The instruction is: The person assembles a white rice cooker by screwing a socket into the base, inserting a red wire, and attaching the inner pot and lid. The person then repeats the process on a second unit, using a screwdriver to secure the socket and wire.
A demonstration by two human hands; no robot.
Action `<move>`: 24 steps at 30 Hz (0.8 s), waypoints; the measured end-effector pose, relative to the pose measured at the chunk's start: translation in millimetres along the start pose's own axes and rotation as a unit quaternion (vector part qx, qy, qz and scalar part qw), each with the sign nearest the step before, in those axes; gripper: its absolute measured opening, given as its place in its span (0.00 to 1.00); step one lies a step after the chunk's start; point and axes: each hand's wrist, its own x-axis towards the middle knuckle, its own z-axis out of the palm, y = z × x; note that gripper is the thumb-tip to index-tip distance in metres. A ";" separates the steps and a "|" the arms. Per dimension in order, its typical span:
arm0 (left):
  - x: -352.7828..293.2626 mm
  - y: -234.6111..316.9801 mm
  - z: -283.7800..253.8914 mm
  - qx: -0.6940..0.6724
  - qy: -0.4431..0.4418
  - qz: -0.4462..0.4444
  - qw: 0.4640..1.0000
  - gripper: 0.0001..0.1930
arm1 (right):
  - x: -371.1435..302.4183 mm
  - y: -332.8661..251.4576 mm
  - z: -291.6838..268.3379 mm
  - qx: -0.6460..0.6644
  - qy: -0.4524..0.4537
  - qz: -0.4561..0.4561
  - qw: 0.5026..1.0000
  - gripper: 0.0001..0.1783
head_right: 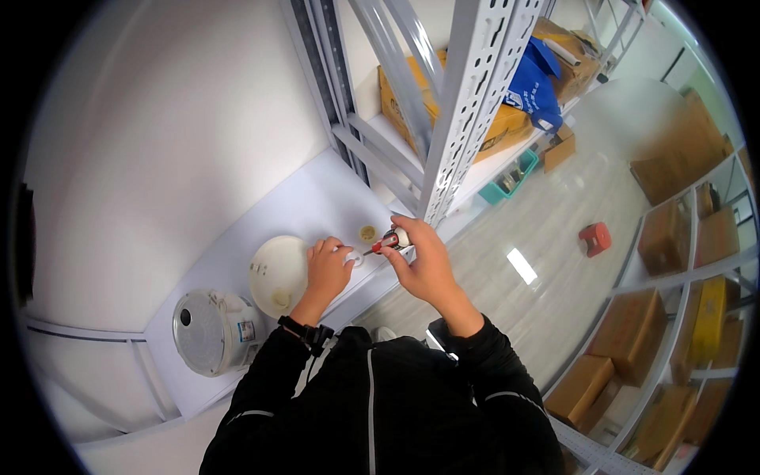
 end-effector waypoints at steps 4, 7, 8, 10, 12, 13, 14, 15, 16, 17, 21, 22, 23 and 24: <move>-22.4 -15.9 -22.7 -0.019 0.054 -0.025 0.998 0.11 | 2.5 -0.6 10.0 0.031 -0.016 0.026 0.999 0.30; -50.3 -35.3 -39.1 -0.022 0.081 -0.066 0.994 0.10 | 9.1 -2.8 26.0 0.053 -0.034 0.003 0.998 0.31; -61.2 -41.8 -42.1 -0.021 0.084 -0.078 0.993 0.10 | 11.6 -6.7 31.9 0.059 -0.056 0.001 0.997 0.31; -83.0 -53.2 -48.3 -0.017 0.091 -0.106 0.990 0.09 | 16.8 -17.8 45.2 0.071 -0.104 -0.007 0.992 0.31; -99.3 -57.2 -51.2 -0.025 0.061 -0.144 0.987 0.08 | 19.8 -23.9 62.6 0.096 -0.167 -0.014 0.981 0.30; -105.3 -56.2 -52.3 -0.031 0.047 -0.163 0.985 0.08 | 21.0 -27.3 71.1 0.107 -0.198 -0.018 0.974 0.30; -110.6 -55.1 -52.4 -0.030 0.053 -0.163 0.985 0.08 | 21.5 -31.9 78.9 0.103 -0.219 -0.037 0.969 0.29; -114.0 -53.2 -49.7 -0.031 0.062 -0.162 0.984 0.08 | 21.4 -32.9 87.1 0.095 -0.228 -0.065 0.967 0.29; -116.7 -52.5 -47.3 -0.032 0.069 -0.160 0.984 0.09 | 20.3 -31.3 96.6 0.085 -0.234 -0.094 0.964 0.29; -118.9 -53.5 -45.1 -0.029 0.074 -0.161 0.984 0.09 | 19.6 -30.7 105.2 0.076 -0.240 -0.121 0.960 0.28; -118.1 -57.2 -29.7 -0.031 0.098 -0.154 0.983 0.10 | 19.8 -34.1 121.7 0.065 -0.254 -0.146 0.954 0.28; -117.0 -58.2 -26.9 -0.033 0.104 -0.150 0.983 0.10 | 19.5 -34.2 123.1 0.060 -0.258 -0.144 0.953 0.28; -115.4 -58.9 -23.9 -0.035 0.106 -0.154 0.982 0.10 | 19.3 -34.5 124.3 0.056 -0.262 -0.142 0.953 0.29; -113.3 -59.2 -21.5 -0.037 0.107 -0.156 0.981 0.10 | 18.9 -34.8 125.5 0.056 -0.265 -0.138 0.953 0.29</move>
